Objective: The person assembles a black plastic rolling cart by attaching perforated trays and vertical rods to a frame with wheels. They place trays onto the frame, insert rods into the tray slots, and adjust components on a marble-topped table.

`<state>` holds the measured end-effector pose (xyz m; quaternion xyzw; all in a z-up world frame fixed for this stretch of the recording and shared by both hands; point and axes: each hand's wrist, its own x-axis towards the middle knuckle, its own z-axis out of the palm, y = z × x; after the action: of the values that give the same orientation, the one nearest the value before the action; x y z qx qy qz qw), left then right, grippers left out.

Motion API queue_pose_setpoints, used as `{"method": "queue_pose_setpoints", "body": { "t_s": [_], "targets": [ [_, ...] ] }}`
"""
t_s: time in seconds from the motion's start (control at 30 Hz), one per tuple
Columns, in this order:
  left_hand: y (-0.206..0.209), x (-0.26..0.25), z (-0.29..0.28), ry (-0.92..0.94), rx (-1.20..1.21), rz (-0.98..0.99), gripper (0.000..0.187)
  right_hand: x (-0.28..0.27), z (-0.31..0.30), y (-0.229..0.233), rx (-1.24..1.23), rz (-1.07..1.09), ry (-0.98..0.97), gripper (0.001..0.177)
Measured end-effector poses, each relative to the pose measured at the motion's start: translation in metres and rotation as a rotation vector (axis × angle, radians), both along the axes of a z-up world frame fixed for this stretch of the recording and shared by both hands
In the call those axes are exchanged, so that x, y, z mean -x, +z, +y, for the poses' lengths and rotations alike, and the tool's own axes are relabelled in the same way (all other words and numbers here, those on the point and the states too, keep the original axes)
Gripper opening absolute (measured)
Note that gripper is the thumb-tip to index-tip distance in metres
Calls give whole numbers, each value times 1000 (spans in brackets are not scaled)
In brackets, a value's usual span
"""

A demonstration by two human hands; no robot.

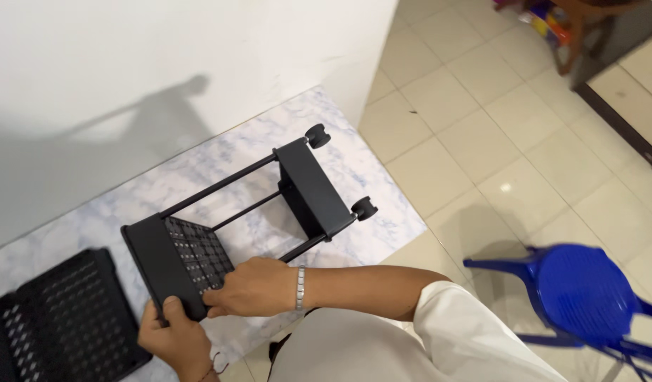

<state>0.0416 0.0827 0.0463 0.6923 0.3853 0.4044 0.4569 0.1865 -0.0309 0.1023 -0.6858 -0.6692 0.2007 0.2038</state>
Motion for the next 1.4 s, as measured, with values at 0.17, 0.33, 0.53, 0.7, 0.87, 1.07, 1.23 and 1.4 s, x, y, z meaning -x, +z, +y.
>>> {"method": "queue_pose_setpoints", "body": {
  "t_s": [0.17,0.33,0.53,0.7,0.87,1.07,1.23,1.4],
  "targets": [
    [11,-32,1,-36,155,19,16,-12,-8,-6,32,58,-93,39],
    [8,-56,-4,-217,149,-86,22,-10,-23,-21,-143,-53,-266,33],
    [6,-77,-1,-370,144,-57,20,-18,-44,-15,-262,-83,-329,33],
    [-1,-92,2,-390,214,-55,20,-29,-44,-7,-111,-90,-333,36],
    [3,-97,8,-451,114,-57,20,-37,-39,2,-106,-65,-332,37],
    [7,-96,12,-441,186,22,20,-39,-39,3,-105,-68,-335,37],
    [9,-96,15,-438,211,-2,19,-35,-38,5,-68,-83,-355,38],
    [2,-98,21,-432,165,41,20,-32,-35,1,-123,-133,-425,39]
  ]
}}
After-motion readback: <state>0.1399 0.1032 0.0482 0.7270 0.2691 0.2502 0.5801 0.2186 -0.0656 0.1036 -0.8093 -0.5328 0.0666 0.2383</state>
